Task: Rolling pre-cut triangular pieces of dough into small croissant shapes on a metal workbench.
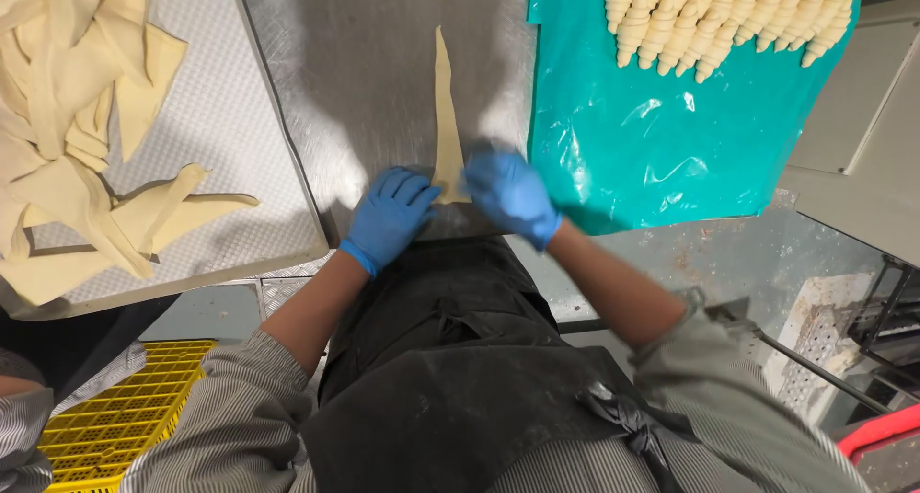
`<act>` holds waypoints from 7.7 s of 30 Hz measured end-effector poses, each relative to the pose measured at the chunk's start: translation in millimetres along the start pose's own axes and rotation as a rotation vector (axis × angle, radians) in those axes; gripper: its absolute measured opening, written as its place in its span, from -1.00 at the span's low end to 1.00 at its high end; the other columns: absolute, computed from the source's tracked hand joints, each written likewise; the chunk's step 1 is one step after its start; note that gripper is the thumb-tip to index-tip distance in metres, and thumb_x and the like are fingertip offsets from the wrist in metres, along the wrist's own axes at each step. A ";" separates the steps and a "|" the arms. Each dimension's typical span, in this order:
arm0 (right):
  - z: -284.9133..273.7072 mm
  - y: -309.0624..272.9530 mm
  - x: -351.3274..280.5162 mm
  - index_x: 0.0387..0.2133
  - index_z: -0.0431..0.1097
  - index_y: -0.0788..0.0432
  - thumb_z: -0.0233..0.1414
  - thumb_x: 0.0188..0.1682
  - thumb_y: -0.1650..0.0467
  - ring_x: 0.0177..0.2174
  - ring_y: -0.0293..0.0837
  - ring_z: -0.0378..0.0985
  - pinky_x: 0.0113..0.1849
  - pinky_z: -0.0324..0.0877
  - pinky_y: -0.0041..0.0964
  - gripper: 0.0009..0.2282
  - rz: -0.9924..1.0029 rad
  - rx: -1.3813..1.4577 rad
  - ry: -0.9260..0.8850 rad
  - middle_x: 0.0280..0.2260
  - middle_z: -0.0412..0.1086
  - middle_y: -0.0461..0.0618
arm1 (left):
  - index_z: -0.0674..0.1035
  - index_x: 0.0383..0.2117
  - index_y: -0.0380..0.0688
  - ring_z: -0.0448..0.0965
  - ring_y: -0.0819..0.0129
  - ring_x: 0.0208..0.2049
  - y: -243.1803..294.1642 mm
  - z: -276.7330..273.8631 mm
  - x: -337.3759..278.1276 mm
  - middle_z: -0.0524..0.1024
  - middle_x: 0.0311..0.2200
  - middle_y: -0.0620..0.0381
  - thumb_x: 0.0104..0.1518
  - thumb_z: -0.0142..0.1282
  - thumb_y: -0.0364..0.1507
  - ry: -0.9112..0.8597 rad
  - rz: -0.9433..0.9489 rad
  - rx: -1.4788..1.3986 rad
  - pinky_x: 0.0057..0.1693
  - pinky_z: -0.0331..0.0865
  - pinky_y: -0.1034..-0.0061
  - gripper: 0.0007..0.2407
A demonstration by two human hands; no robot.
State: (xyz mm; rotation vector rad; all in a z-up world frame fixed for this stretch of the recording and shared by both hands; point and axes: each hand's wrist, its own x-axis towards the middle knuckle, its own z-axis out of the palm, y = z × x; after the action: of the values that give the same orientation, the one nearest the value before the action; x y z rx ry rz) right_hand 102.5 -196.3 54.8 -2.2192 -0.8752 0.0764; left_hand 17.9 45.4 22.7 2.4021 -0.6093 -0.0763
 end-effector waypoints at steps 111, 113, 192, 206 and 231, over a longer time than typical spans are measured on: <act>-286.6 -9.3 -170.3 0.23 0.28 0.33 0.22 -0.02 0.56 -0.05 -0.02 0.52 0.04 0.46 -0.11 -0.49 0.603 1.683 0.023 -0.04 0.40 0.14 | 0.59 -0.09 -0.32 0.62 0.49 -0.29 319.4 -37.5 148.7 0.60 -0.32 0.10 0.24 0.10 -0.62 0.163 -0.523 -1.322 -0.06 0.54 0.63 -0.84; -286.9 -10.8 -168.1 0.15 0.26 0.31 0.22 -0.02 0.54 0.02 -0.04 0.52 0.09 0.47 -0.07 -0.54 0.621 1.678 0.100 0.01 0.40 0.11 | 0.61 -0.11 -0.30 0.61 0.52 -0.33 326.0 -32.7 154.2 0.60 -0.36 0.11 0.20 0.13 -0.63 0.167 -0.572 -1.206 -0.11 0.51 0.65 -0.83; -89.3 -73.9 -65.6 0.07 0.40 0.22 0.16 0.06 0.44 0.18 0.15 0.38 0.19 0.31 -0.07 -0.69 0.373 -0.040 0.427 0.17 0.29 0.22 | 0.57 -0.18 -0.23 0.60 -0.05 -0.17 -129.0 -184.9 -163.4 0.59 -0.25 -0.12 0.04 0.36 -0.25 -0.210 -0.738 0.487 0.02 0.48 0.13 -0.65; -63.6 -142.9 19.7 0.06 0.41 0.18 0.19 -0.01 0.48 0.13 0.07 0.45 0.12 0.38 -0.18 -0.66 0.329 0.160 0.167 0.16 0.33 0.15 | 0.41 -0.07 -0.37 0.38 0.50 -0.14 -10.5 -258.0 -129.4 0.41 -0.16 0.10 0.46 0.21 -0.64 0.603 -0.597 -0.182 0.07 0.32 0.67 -0.84; -93.9 -141.9 33.8 0.24 0.20 0.33 0.07 0.10 0.13 -0.06 0.08 0.45 0.28 0.33 0.33 -0.40 0.672 1.870 0.313 -0.14 0.37 0.15 | 0.11 0.49 -0.20 0.40 -0.31 0.08 32.6 -134.4 -26.0 0.39 0.13 -0.47 0.15 0.25 -0.29 0.315 -0.906 -1.137 0.26 0.22 0.16 -0.23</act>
State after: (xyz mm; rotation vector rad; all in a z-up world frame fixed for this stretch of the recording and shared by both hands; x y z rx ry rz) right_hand 76.3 -163.2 223.1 -0.5636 0.2741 0.5644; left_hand 8.9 113.0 145.8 1.3316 0.5902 -0.3174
